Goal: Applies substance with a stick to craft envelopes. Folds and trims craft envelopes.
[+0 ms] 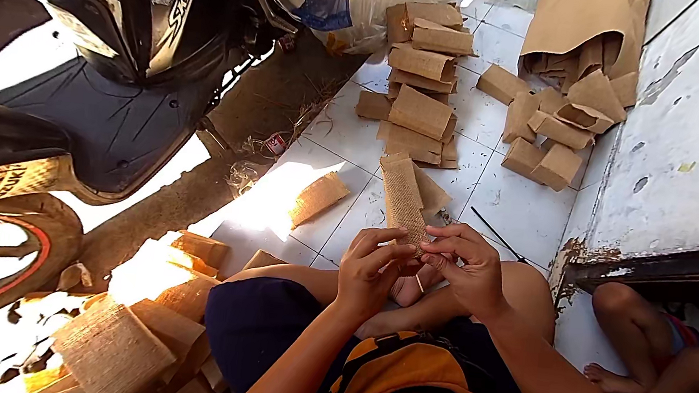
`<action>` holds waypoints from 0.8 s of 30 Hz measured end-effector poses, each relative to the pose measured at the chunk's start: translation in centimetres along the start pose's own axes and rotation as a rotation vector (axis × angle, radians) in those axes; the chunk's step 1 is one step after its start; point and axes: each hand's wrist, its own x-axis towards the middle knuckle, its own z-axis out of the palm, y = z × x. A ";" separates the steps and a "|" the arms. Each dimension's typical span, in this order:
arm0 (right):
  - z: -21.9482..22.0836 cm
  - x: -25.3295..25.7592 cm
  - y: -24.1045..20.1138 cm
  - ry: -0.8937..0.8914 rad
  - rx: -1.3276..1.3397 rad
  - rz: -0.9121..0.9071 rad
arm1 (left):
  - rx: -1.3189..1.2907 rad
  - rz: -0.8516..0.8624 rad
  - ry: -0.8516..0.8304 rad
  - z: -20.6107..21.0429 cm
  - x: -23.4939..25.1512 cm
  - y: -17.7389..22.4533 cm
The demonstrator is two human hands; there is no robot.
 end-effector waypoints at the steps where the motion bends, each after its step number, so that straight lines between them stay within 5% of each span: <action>1: 0.1 -0.1 0.2 0.006 -0.015 0.006 | -0.003 -0.019 -0.012 0.0 0.0 -0.1; 7: -2.5 1.4 1.2 -0.347 0.249 0.304 | -0.306 -0.515 -0.132 -0.9 1.1 0.2; 10: -2.3 1.3 1.7 -0.271 0.254 0.337 | -0.438 -0.638 -0.175 -1.1 1.6 0.5; 13: -1.8 1.0 1.4 -0.098 0.165 0.391 | -0.514 -0.626 -0.256 -1.0 1.3 0.7; 17: -1.3 0.7 1.1 0.025 0.158 0.390 | -0.384 -0.453 -0.148 0.1 0.3 1.3; 24: -2.4 1.6 0.7 -0.229 0.362 0.230 | -0.404 -0.313 -0.099 -0.3 0.8 1.3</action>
